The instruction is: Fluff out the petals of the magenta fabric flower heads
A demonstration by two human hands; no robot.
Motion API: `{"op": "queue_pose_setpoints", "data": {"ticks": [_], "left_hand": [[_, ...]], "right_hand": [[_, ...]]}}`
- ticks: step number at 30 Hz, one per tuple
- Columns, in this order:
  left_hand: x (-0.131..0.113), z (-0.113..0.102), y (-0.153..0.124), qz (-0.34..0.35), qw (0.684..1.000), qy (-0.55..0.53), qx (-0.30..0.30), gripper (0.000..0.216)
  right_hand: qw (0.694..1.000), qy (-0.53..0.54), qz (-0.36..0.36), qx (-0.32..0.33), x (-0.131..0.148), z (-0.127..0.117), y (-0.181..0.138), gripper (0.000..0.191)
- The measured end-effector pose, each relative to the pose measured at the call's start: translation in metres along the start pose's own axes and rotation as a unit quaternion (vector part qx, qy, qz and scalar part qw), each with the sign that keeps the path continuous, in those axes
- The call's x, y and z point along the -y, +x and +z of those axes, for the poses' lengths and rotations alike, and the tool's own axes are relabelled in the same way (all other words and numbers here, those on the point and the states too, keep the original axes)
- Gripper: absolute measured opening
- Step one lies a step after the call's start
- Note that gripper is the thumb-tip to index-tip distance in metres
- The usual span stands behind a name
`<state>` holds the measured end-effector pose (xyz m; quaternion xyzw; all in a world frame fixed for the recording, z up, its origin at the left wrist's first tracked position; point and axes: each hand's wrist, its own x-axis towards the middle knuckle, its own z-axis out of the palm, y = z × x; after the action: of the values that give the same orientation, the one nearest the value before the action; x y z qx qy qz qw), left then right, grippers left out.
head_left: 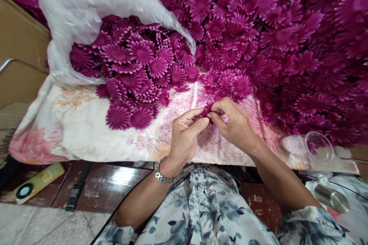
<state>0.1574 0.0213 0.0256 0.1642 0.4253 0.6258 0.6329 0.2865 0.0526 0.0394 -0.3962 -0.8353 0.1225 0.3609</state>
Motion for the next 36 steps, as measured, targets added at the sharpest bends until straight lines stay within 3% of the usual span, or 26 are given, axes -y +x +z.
{"op": "queue_pose_setpoints", "data": {"ticks": [9,15,19,23,25,31,36], "left_hand": [[0.01,0.0,-0.004,0.016,0.999,0.03,-0.018,0.019],[0.015,-0.002,-0.006,0.007,0.999,0.03,0.012,0.017],[0.014,-0.003,-0.009,-0.004,1.0,0.019,0.023,0.018],[0.011,-0.003,-0.009,-0.014,0.999,0.022,0.039,0.02],[0.011,-0.003,-0.009,-0.015,0.998,0.017,0.05,0.019],[0.015,-0.005,-0.01,-0.018,0.994,0.029,0.106,0.021],[0.017,-0.011,-0.006,0.058,0.987,0.115,0.091,0.014]], "right_hand": [[0.999,-0.015,0.045,-0.009,0.008,-0.001,-0.02,0.009],[0.997,-0.006,0.078,-0.004,0.01,-0.002,-0.025,0.01],[0.99,0.059,0.13,0.0,0.005,-0.006,-0.028,0.004],[0.972,0.163,0.17,0.021,-0.001,-0.006,-0.031,0.029],[0.96,0.201,0.191,0.032,-0.002,-0.005,-0.031,0.021],[0.946,0.246,0.21,-0.026,0.002,-0.003,-0.031,0.022],[0.932,0.29,0.216,-0.003,0.003,-0.003,-0.034,0.015]]}}
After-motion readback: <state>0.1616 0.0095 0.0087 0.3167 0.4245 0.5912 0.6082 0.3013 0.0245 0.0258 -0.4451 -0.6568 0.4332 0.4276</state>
